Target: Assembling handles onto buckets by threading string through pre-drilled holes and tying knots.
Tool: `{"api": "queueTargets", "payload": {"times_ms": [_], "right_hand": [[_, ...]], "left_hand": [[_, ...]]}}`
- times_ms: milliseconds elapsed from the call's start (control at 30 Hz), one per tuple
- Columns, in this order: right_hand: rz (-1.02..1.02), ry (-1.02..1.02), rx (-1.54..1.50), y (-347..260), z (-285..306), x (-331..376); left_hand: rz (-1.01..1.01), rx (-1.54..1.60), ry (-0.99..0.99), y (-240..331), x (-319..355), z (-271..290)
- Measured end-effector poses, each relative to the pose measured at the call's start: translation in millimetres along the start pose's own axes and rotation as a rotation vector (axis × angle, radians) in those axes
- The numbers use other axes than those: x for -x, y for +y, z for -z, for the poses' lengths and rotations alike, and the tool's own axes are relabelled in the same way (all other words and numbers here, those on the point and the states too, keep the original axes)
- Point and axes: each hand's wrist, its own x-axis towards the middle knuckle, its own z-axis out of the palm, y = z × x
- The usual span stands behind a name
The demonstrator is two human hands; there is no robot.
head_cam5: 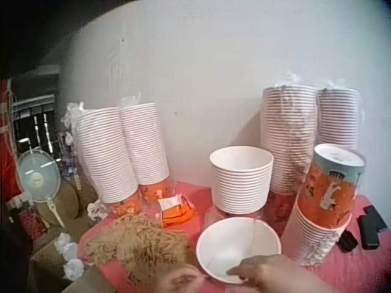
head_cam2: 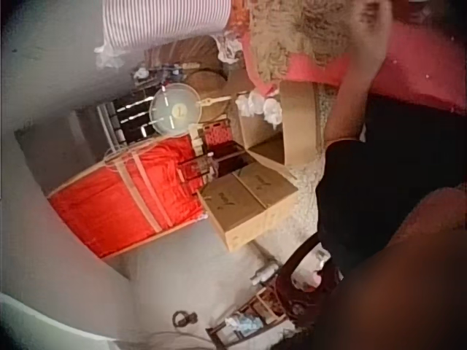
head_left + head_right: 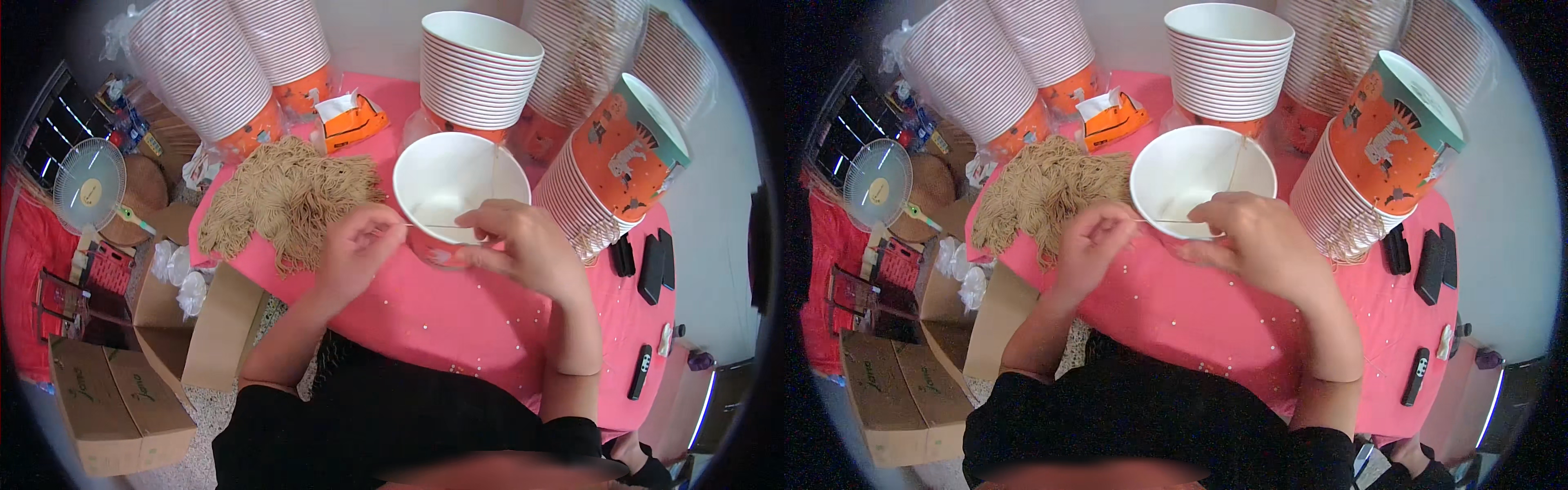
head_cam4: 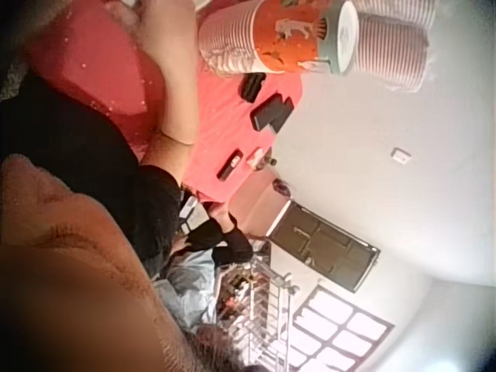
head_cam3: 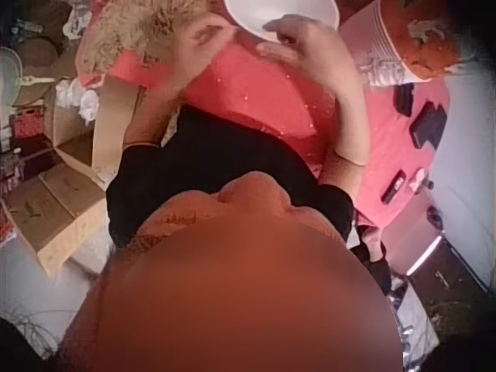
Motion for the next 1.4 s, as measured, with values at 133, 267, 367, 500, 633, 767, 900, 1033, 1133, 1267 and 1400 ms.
{"api": "queueTargets", "payload": {"times_ms": [133,267,367,500,633,767,900,1033,1133,1267,1400], "right_hand": [[0.034,0.044,-0.037,1.8,4.9,3.8],[0.042,-0.011,-0.121,4.3,9.5,3.7],[0.059,-0.111,-0.260,6.1,7.3,5.7],[0.183,0.090,-0.108,2.2,1.6,1.6],[0.174,0.217,-0.222,-6.4,-2.7,-4.1],[0.178,0.215,-0.268,-10.5,-7.5,-8.9],[0.189,0.381,-0.265,-2.0,-14.3,-13.0],[0.145,0.385,-0.246,-0.8,-10.9,-9.5],[0.125,0.243,-0.206,-1.9,-18.3,-8.6],[0.123,0.263,-0.199,-0.6,-28.9,-10.4],[0.146,0.291,-0.173,-2.3,-20.8,-11.6]], "left_hand": [[0.088,0.264,-0.051,12.2,-9.9,5.0],[0.145,0.636,-0.090,18.2,-25.6,5.0],[0.133,0.792,-0.231,12.9,-32.1,7.8],[0.191,0.413,-0.168,29.5,-32.8,-5.8],[0.126,-0.083,-0.179,50.9,-26.0,-17.6],[0.151,-0.004,-0.311,48.1,-19.9,-21.9],[0.192,-0.112,-0.330,45.5,-26.8,-20.5],[0.324,0.187,-0.278,39.7,-32.4,-6.2],[0.340,0.303,-0.309,36.1,-32.4,-3.7],[0.311,0.259,-0.312,37.5,-31.9,-7.2],[0.129,0.092,-0.264,31.2,-29.6,-6.7]]}}
